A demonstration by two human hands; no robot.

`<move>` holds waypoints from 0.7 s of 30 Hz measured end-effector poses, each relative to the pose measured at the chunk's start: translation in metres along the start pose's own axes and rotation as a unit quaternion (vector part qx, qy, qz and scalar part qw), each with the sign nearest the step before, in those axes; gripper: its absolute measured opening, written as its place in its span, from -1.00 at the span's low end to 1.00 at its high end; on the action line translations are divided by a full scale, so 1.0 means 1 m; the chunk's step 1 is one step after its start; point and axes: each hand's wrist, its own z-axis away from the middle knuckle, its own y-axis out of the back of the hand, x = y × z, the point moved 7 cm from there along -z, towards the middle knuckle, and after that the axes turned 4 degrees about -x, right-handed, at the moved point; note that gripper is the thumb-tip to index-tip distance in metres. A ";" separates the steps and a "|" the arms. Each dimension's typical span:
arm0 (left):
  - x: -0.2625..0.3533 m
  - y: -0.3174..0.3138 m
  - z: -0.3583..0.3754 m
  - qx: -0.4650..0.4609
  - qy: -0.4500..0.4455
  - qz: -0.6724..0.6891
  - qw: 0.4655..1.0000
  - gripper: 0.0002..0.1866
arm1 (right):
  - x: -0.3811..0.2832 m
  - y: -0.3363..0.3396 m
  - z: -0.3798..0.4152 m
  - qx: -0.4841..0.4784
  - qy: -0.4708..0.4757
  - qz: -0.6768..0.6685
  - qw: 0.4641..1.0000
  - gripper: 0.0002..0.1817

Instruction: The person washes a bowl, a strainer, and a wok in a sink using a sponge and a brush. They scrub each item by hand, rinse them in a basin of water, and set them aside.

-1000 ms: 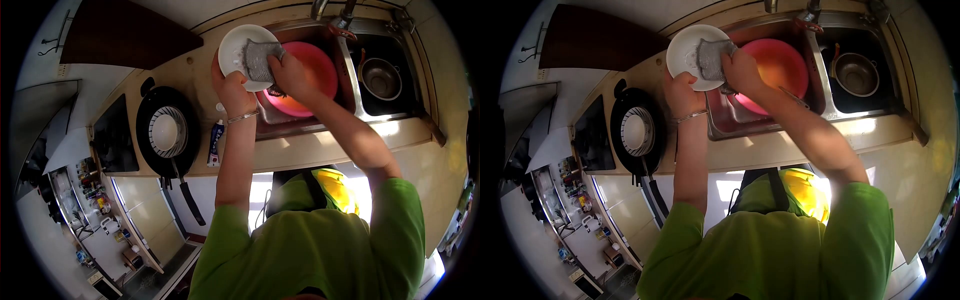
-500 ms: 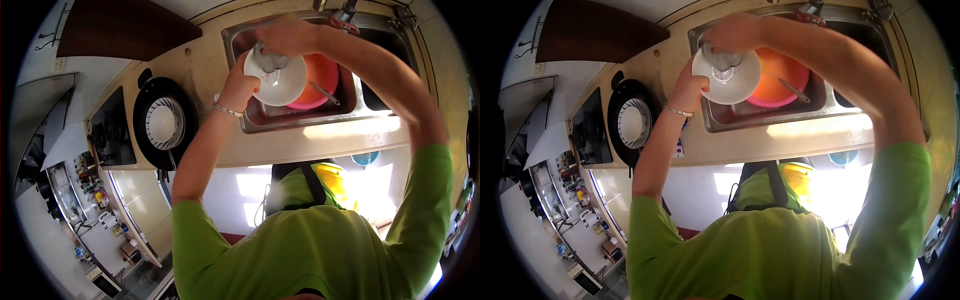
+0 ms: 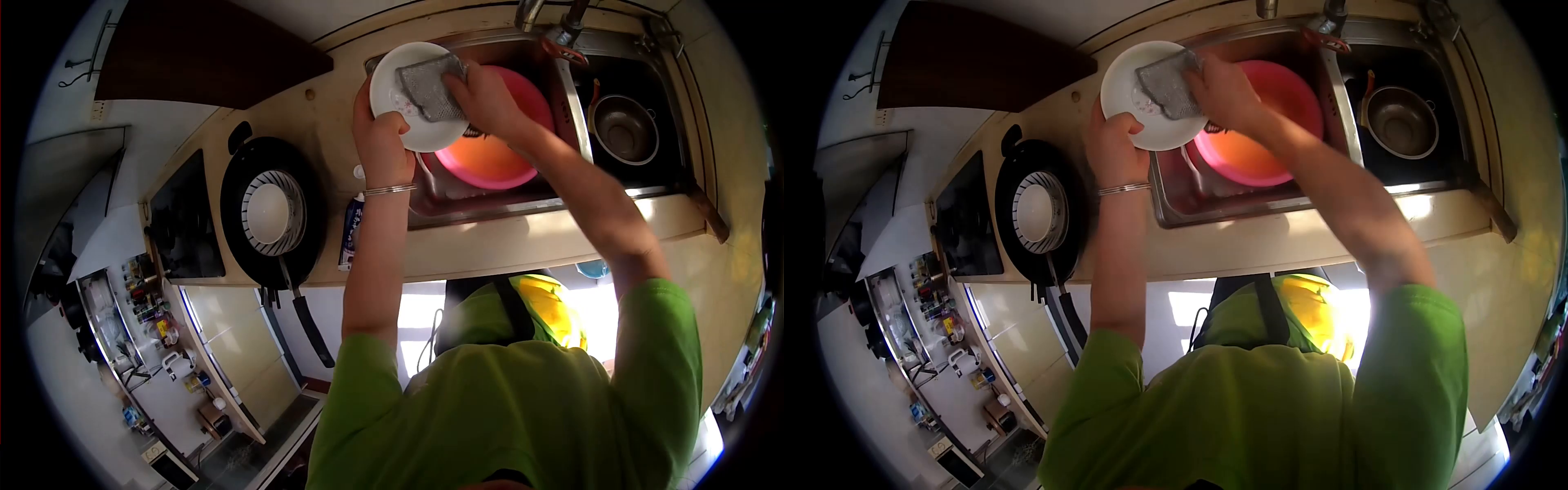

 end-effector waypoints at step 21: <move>-0.006 -0.012 0.009 -0.239 0.159 -0.307 0.907 -0.45 | -0.087 -0.012 -0.006 -0.260 0.340 0.380 0.820 -0.78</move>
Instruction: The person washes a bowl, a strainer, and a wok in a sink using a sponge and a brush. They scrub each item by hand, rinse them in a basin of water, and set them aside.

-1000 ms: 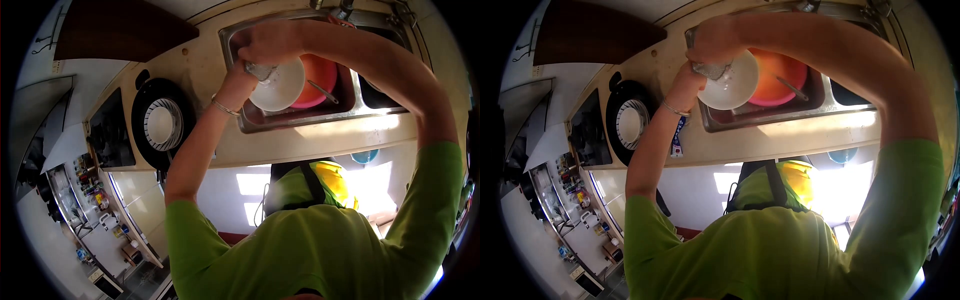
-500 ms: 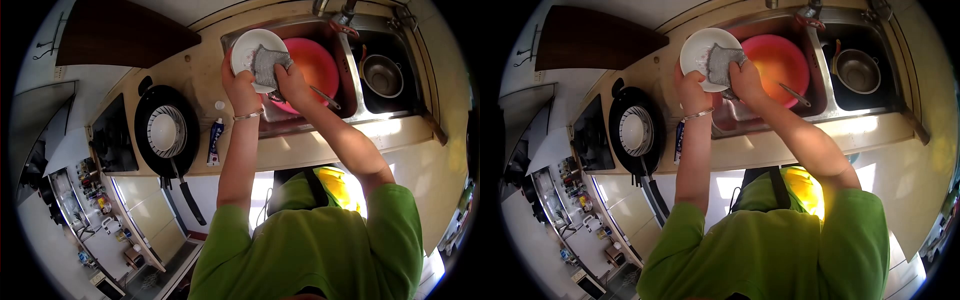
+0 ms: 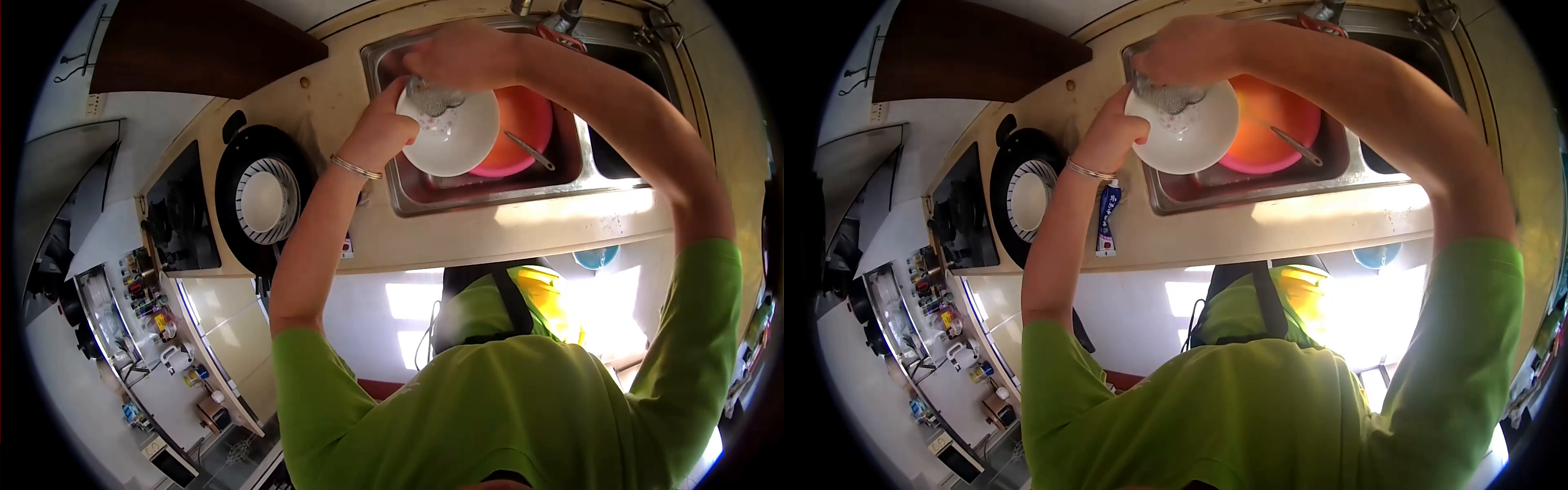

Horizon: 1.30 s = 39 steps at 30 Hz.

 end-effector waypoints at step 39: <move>-0.025 0.015 0.018 0.079 -0.074 0.146 0.983 -0.42 | 0.008 -0.016 0.022 0.108 -0.128 -0.171 0.971 -0.74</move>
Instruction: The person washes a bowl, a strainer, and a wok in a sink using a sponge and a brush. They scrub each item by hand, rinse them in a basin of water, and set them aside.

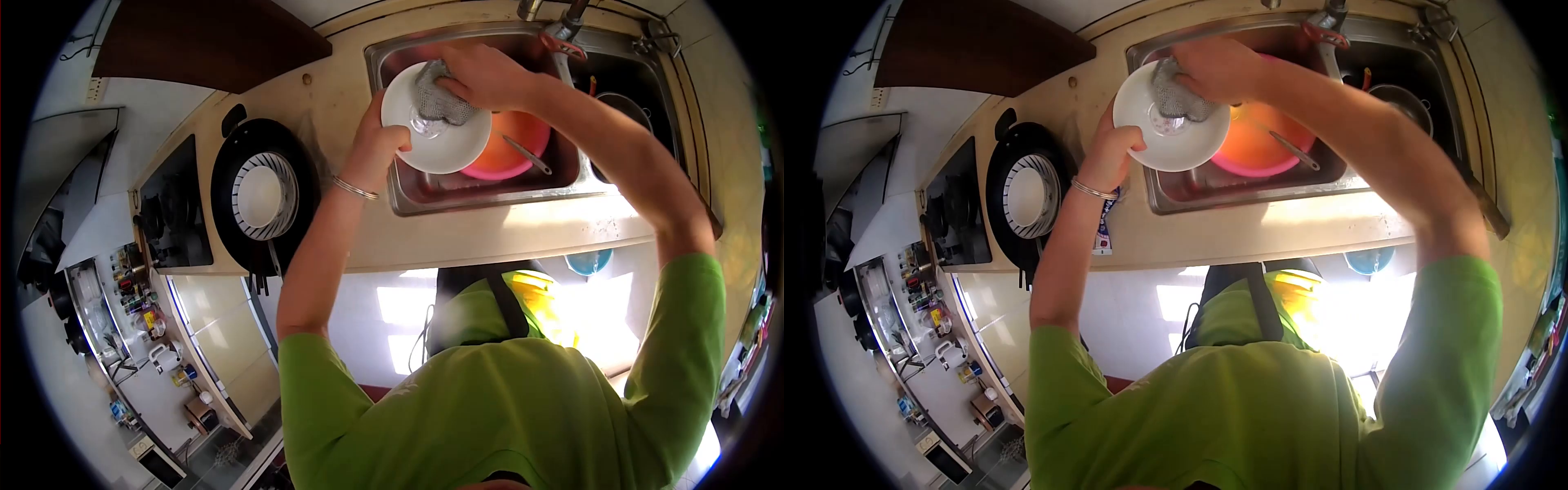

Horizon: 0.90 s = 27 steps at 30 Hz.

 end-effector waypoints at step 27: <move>0.013 0.007 -0.006 0.176 -0.114 0.156 0.965 -0.57 | 0.022 -0.011 0.022 0.095 -0.266 -0.170 0.944 -0.70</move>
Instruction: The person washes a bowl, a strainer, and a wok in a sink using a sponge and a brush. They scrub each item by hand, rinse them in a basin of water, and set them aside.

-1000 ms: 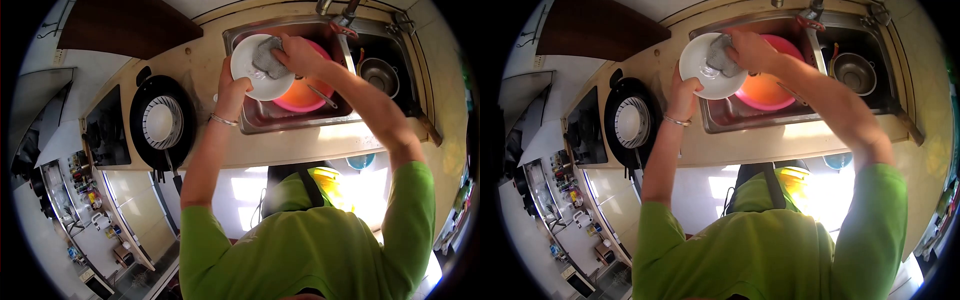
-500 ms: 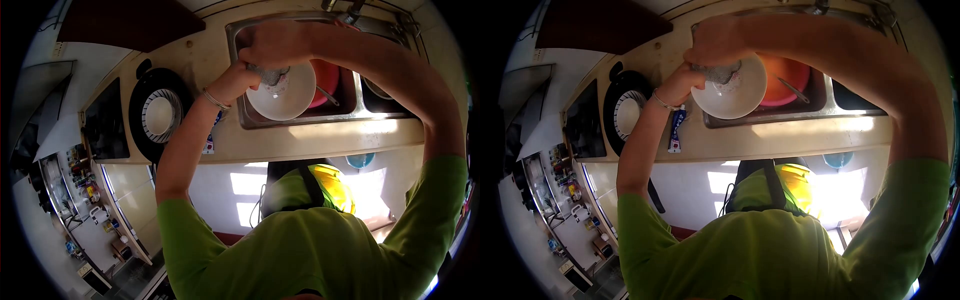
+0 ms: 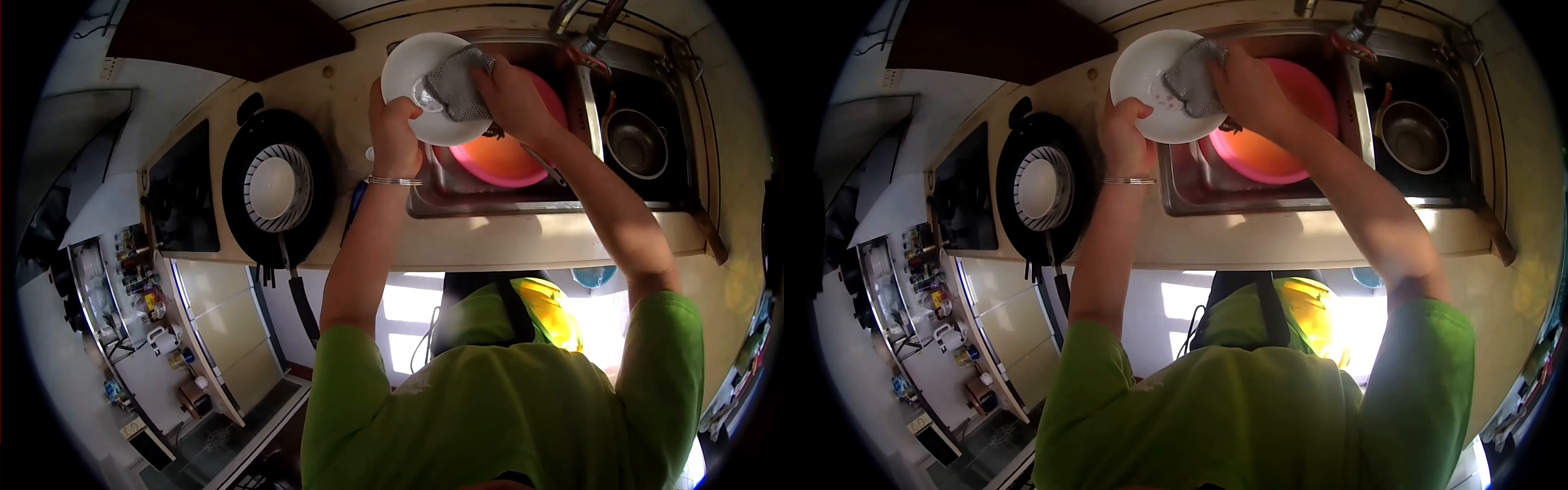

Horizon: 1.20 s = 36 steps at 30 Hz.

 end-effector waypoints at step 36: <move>-0.082 -0.048 0.053 -0.062 0.139 -0.061 0.986 -0.42 | 0.032 -0.015 0.027 0.020 0.062 0.307 0.949 -0.82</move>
